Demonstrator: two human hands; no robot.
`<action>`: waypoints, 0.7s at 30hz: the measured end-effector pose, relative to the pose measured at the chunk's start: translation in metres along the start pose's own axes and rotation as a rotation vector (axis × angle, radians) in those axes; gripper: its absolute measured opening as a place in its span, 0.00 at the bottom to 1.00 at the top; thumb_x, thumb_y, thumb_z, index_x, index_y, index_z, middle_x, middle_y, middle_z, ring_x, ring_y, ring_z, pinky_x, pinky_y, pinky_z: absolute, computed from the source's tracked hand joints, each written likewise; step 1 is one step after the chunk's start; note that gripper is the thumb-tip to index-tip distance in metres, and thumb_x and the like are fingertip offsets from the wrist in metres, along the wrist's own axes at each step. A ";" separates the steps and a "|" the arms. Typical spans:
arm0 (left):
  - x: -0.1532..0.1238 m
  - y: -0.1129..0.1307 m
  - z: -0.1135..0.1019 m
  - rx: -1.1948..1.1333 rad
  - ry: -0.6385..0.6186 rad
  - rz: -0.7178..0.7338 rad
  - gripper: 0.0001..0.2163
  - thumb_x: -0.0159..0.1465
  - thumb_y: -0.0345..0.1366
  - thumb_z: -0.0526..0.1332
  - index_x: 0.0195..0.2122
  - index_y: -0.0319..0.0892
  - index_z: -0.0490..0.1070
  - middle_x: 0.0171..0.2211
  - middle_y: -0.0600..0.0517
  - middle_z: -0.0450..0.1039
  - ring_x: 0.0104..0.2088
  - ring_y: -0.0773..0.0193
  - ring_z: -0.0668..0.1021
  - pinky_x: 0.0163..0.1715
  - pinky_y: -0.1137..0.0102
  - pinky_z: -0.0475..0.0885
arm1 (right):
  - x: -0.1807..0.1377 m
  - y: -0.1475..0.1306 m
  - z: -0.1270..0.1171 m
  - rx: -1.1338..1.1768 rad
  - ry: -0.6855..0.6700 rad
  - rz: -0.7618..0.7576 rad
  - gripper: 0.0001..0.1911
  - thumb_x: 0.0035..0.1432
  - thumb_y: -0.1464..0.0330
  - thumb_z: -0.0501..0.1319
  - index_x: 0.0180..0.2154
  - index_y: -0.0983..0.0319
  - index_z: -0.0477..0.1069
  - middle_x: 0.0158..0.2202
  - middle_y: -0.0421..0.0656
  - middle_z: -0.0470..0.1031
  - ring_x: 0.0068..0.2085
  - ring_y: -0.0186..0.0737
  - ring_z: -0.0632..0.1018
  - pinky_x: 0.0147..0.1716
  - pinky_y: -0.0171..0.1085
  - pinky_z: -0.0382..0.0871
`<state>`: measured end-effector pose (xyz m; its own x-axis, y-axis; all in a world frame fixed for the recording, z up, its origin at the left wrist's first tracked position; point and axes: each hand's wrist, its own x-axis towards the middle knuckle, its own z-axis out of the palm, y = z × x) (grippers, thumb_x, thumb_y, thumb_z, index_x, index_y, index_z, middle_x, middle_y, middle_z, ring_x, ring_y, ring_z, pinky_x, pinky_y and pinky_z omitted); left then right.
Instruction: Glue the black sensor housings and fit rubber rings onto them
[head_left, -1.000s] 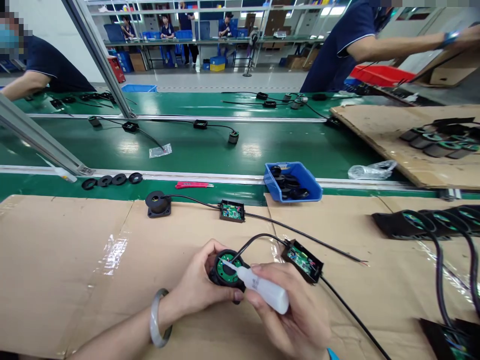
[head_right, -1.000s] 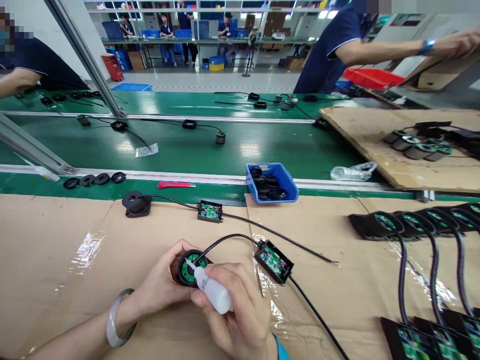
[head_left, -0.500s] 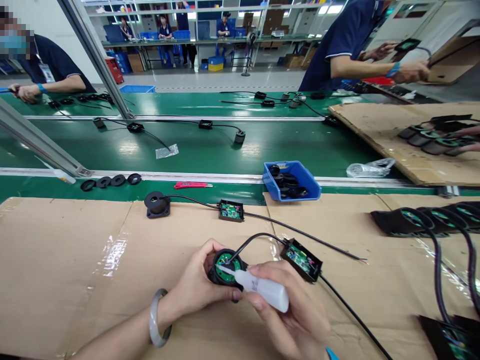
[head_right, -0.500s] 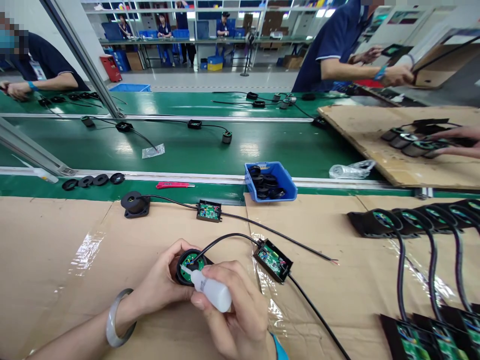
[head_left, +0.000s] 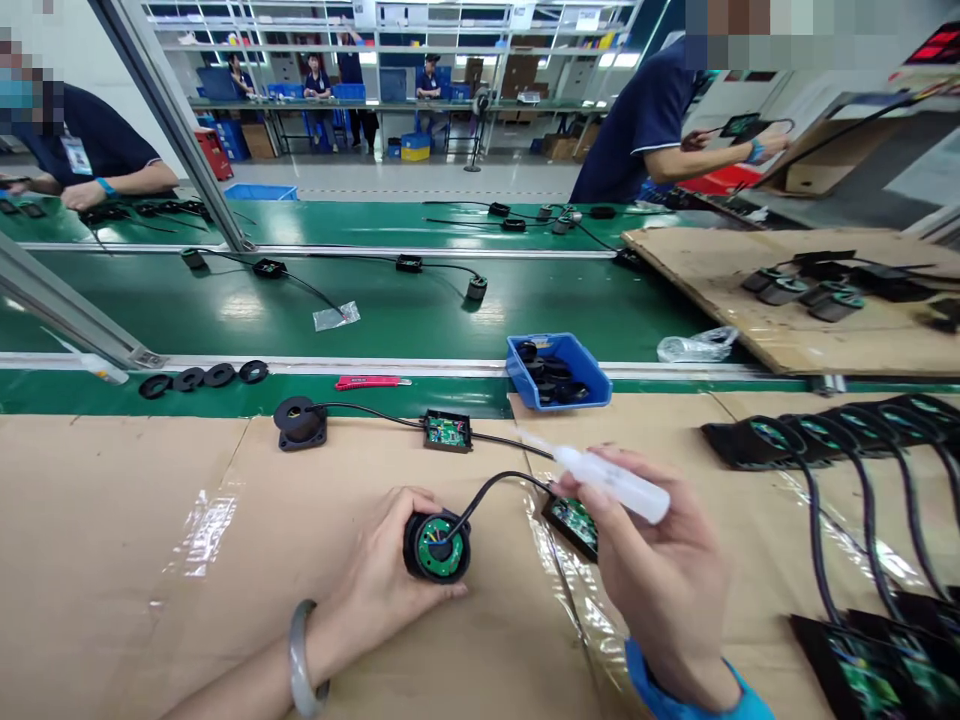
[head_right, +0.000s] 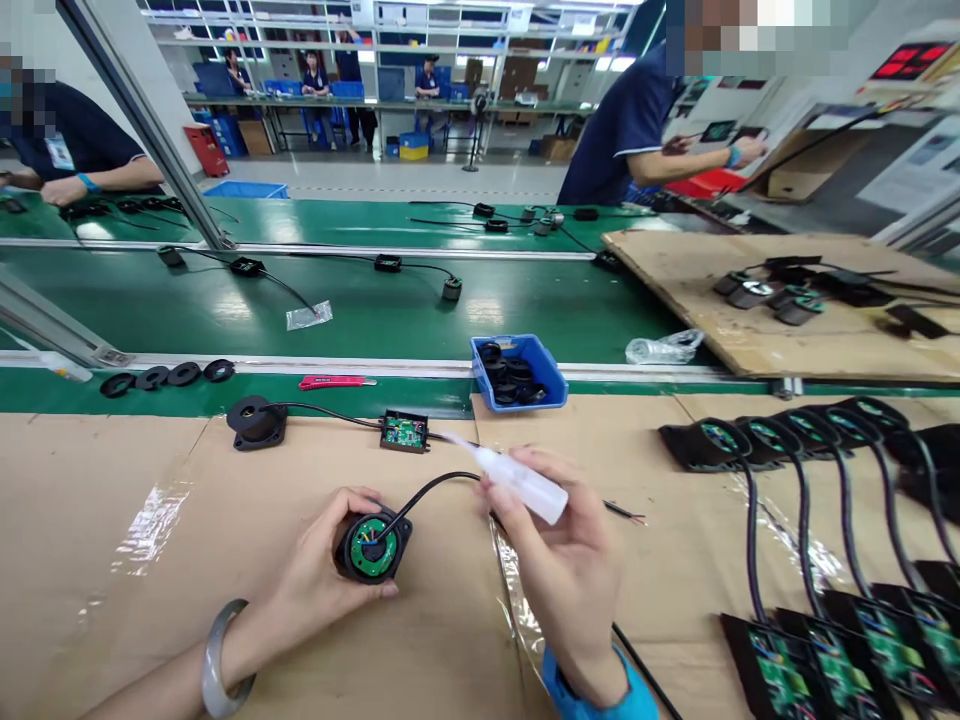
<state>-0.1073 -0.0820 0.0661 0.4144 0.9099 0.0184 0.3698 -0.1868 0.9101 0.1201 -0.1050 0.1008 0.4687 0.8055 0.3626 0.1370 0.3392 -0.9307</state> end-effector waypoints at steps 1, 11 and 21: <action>0.000 0.000 0.000 0.064 0.001 0.013 0.25 0.49 0.32 0.77 0.44 0.45 0.66 0.48 0.48 0.71 0.50 0.51 0.75 0.49 0.59 0.71 | 0.011 0.003 0.001 0.007 -0.024 0.028 0.13 0.57 0.66 0.70 0.43 0.58 0.72 0.43 0.43 0.76 0.37 0.39 0.83 0.39 0.39 0.80; 0.008 -0.003 -0.018 0.097 -0.107 0.037 0.25 0.53 0.32 0.73 0.51 0.46 0.68 0.51 0.49 0.73 0.53 0.51 0.74 0.53 0.58 0.70 | 0.111 0.098 0.085 -0.244 -0.326 0.142 0.11 0.62 0.65 0.66 0.43 0.65 0.72 0.38 0.42 0.76 0.39 0.38 0.79 0.43 0.43 0.77; 0.009 0.006 -0.016 0.229 -0.046 -0.012 0.22 0.50 0.30 0.75 0.46 0.45 0.72 0.45 0.49 0.75 0.49 0.49 0.75 0.50 0.57 0.72 | 0.122 0.135 0.117 -0.580 -0.470 0.054 0.14 0.66 0.63 0.63 0.50 0.64 0.71 0.45 0.45 0.75 0.43 0.40 0.79 0.44 0.45 0.76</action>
<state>-0.1145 -0.0688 0.0783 0.4442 0.8958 -0.0158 0.5521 -0.2598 0.7923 0.0938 0.0965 0.0251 0.0832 0.9807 0.1769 0.6234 0.0873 -0.7770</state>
